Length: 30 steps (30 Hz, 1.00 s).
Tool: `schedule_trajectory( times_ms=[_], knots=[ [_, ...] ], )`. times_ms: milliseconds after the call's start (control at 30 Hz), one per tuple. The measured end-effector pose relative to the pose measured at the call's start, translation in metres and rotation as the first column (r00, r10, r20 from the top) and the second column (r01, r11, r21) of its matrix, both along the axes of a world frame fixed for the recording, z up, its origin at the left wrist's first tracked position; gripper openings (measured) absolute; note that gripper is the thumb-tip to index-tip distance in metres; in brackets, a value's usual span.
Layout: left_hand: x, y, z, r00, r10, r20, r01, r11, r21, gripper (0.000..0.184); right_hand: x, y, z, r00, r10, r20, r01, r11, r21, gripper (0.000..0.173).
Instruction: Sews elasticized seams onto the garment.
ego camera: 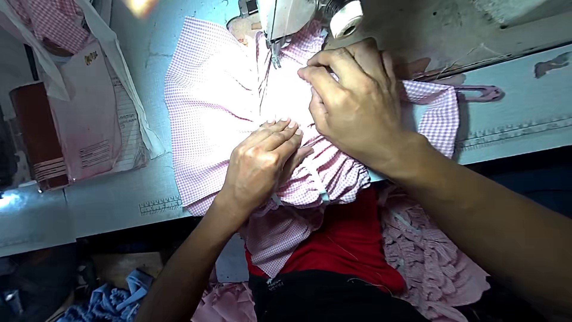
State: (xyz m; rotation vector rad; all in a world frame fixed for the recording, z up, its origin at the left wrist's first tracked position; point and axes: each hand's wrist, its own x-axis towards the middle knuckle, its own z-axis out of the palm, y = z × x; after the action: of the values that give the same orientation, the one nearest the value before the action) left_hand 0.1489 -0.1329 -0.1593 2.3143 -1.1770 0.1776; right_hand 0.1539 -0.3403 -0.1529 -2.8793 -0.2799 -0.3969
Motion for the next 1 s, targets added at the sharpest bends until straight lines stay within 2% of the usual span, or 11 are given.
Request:
schedule_trajectory(
  times_ms=[100, 300, 433, 600, 733, 867, 1000],
  knots=[
    [0.0013, -0.0005, 0.0002, 1.0, -0.006, -0.003, 0.006, 1.0, -0.016, 0.025, 0.0009, -0.0012, 0.0009, 0.994, 0.096, 0.047, -0.097, 0.995, 0.022, 0.026],
    [0.0005, -0.0018, 0.0015, 1.0, 0.012, 0.0, -0.012, 1.0, -0.016, 0.029, 0.0016, -0.0023, 0.0029, 0.998, 0.054, -0.033, -0.054, 0.998, -0.015, 0.037],
    [-0.0003, -0.003, 0.0035, 1.0, 0.021, -0.007, -0.021, 1.0, -0.009, 0.029, 0.0025, -0.0042, 0.0016, 0.995, 0.1, 0.025, -0.101, 0.994, 0.029, 0.026],
    [0.0003, -0.0044, 0.0032, 1.0, 0.028, -0.001, -0.028, 1.0, -0.013, 0.024, 0.0022, -0.0056, 0.0057, 0.997, 0.059, -0.042, -0.06, 0.998, -0.015, 0.034],
    [0.0005, -0.0046, 0.0023, 1.0, 0.028, -0.006, -0.028, 1.0, -0.007, 0.027, 0.0018, -0.0054, 0.0043, 0.993, 0.114, 0.008, -0.114, 0.993, -0.012, 0.028],
    [-0.0014, -0.0042, 0.0029, 0.999, 0.04, -0.004, -0.04, 0.999, 0.002, 0.033, 0.0019, -0.0041, 0.0053, 0.997, 0.067, -0.025, -0.068, 0.997, -0.033, 0.035],
    [-0.0017, -0.0049, 0.0038, 0.999, 0.036, -0.009, -0.036, 0.999, 0.001, 0.029, 0.0015, -0.0053, 0.0047, 0.994, 0.107, 0.018, -0.107, 0.994, -0.029, 0.027]
  ],
)
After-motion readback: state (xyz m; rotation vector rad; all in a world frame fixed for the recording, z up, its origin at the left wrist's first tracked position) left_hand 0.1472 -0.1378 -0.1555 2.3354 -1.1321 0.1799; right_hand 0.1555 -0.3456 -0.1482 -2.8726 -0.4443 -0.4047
